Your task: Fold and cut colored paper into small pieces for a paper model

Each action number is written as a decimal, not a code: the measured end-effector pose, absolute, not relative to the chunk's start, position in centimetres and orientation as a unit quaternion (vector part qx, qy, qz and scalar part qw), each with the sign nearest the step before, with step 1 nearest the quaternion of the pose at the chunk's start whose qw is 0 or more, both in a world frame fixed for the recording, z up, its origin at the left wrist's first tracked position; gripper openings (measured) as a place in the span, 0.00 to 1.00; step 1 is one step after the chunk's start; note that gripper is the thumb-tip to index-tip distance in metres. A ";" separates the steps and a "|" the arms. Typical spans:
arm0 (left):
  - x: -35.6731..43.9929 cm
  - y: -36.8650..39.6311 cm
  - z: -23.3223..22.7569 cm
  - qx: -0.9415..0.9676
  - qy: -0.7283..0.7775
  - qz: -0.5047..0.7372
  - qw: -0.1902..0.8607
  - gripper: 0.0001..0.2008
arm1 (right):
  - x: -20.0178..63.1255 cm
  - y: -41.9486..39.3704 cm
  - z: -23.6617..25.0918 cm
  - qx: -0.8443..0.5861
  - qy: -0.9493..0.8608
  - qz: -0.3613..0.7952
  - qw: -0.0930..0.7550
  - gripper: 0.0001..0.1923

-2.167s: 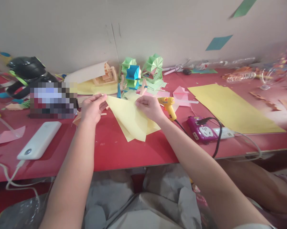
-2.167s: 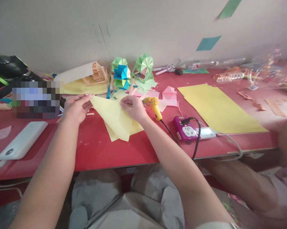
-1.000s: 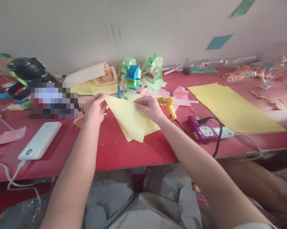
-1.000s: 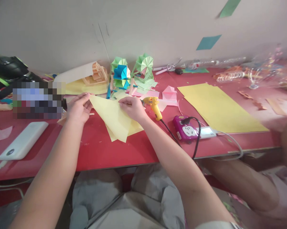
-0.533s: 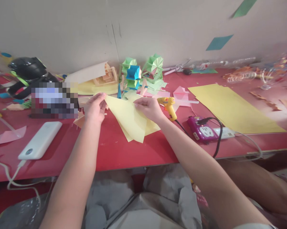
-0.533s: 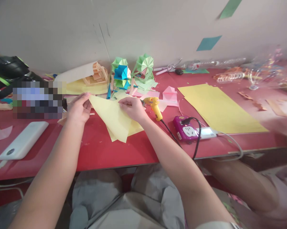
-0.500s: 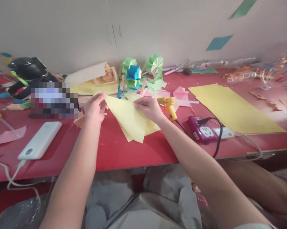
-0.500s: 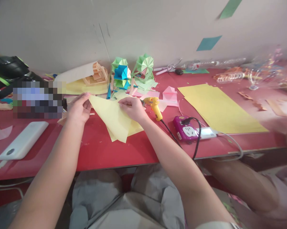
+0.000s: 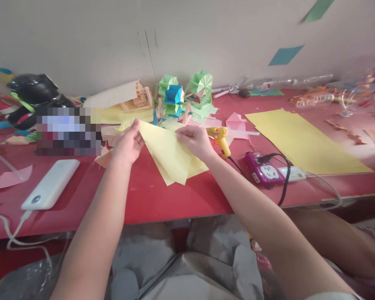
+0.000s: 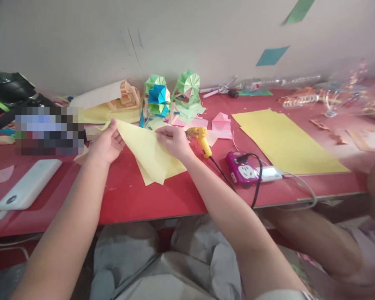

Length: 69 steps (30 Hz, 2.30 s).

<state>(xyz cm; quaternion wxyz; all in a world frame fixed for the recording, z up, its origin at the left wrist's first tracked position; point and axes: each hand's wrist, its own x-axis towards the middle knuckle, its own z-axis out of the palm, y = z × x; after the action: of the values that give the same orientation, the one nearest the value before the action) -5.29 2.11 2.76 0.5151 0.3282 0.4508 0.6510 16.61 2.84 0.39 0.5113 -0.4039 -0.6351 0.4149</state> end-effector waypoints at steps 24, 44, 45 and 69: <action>-2.7 1.2 2.4 0.466 0.482 0.573 0.471 0.21 | 16.6 2.3 1.5 -0.436 -0.558 0.383 0.593 0.08; -2.7 1.3 1.4 0.514 0.512 0.540 0.426 0.23 | 17.0 3.4 0.7 -0.438 -0.535 0.351 0.632 0.10; -2.7 1.3 1.4 0.515 0.501 0.539 0.439 0.23 | 17.1 3.4 0.7 -0.439 -0.531 0.351 0.635 0.10; -2.4 1.4 1.2 0.574 0.528 0.452 0.432 0.09 | 17.0 3.4 0.6 -0.442 -0.521 0.332 0.650 0.08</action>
<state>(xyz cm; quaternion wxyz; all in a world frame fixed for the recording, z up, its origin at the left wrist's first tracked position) -2.44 1.42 1.22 0.4315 0.5743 0.5284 0.4525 17.03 3.44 0.61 0.6504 -0.4418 -0.5209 0.3323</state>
